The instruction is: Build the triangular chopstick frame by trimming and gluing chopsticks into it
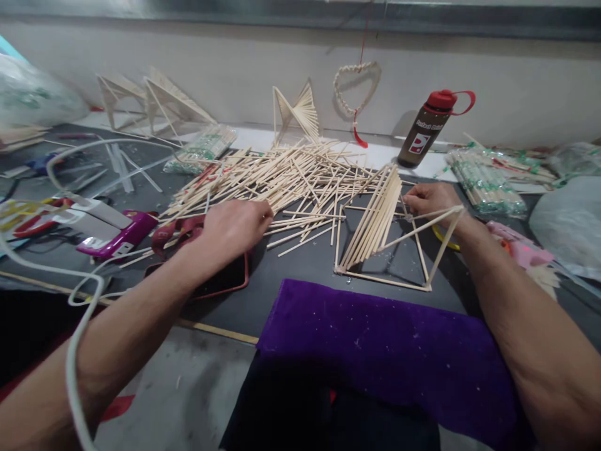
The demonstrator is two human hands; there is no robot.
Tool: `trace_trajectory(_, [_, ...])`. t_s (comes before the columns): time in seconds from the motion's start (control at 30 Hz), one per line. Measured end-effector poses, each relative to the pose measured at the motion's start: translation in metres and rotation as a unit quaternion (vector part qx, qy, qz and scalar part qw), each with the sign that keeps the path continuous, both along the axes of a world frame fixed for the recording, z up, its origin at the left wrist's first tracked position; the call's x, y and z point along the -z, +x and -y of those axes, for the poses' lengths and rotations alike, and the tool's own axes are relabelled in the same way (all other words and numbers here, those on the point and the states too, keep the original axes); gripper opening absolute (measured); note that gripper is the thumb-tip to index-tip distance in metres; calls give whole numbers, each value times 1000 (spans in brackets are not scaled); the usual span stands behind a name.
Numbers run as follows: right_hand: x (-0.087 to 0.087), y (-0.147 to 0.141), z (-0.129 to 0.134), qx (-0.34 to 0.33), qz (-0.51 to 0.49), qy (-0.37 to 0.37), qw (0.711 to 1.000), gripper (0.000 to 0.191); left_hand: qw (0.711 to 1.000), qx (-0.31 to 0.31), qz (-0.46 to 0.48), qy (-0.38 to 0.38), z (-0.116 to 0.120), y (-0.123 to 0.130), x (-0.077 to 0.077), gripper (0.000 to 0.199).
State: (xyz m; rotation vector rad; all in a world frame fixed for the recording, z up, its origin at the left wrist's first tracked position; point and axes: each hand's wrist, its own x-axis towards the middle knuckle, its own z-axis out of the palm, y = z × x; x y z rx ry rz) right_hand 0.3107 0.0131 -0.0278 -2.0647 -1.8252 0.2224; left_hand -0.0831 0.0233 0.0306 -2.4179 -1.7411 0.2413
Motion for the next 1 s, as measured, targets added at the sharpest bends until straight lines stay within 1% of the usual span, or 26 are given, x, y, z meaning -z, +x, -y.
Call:
trace_trajectory(0.1, [0, 1, -1, -2, 1, -6, 1000, 26, 999, -23, 16, 30, -20, -5, -8, 36])
trace_trajectory(0.17, [1, 1, -1, -7, 1, -5, 1000, 26, 999, -6, 25, 34, -27, -3, -9, 35])
trace_trajectory(0.23, [1, 1, -1, -8, 2, -2, 1000, 25, 999, 25, 33, 26, -28, 2, -5, 32])
trace_trajectory(0.37, [3, 2, -2, -2, 0, 1, 1000, 23, 996, 87, 32, -3, -13, 17, 6, 27])
trace_trajectory(0.5, [4, 4, -3, 0, -6, 2, 1000, 25, 984, 159, 29, -78, 13, 23, 16, 27])
trace_trajectory(0.57, [4, 4, -3, -4, -8, 2, 1000, 25, 979, 179, 22, -93, 25, 24, 21, 28])
trace_trajectory(0.73, [4, 3, -2, -5, 0, -1, 1000, 25, 985, 156, 2, -76, 47, 29, 31, 31])
trace_trajectory(0.83, [5, 3, -2, -7, 3, 4, 1000, 24, 986, 152, 8, -70, 49, 28, 28, 33])
trace_trajectory(0.9, [6, 4, -1, -10, -1, 6, 1000, 24, 990, 132, 8, -53, 41, 24, 21, 33])
trace_trajectory(0.93, [6, 4, -1, -14, -2, 3, 1000, 24, 992, 117, 6, -38, 32, 20, 16, 33])
trace_trajectory(1.0, [6, 4, -1, -14, -2, 0, 1000, 24, 998, 67, -1, 4, 10, 13, 7, 33])
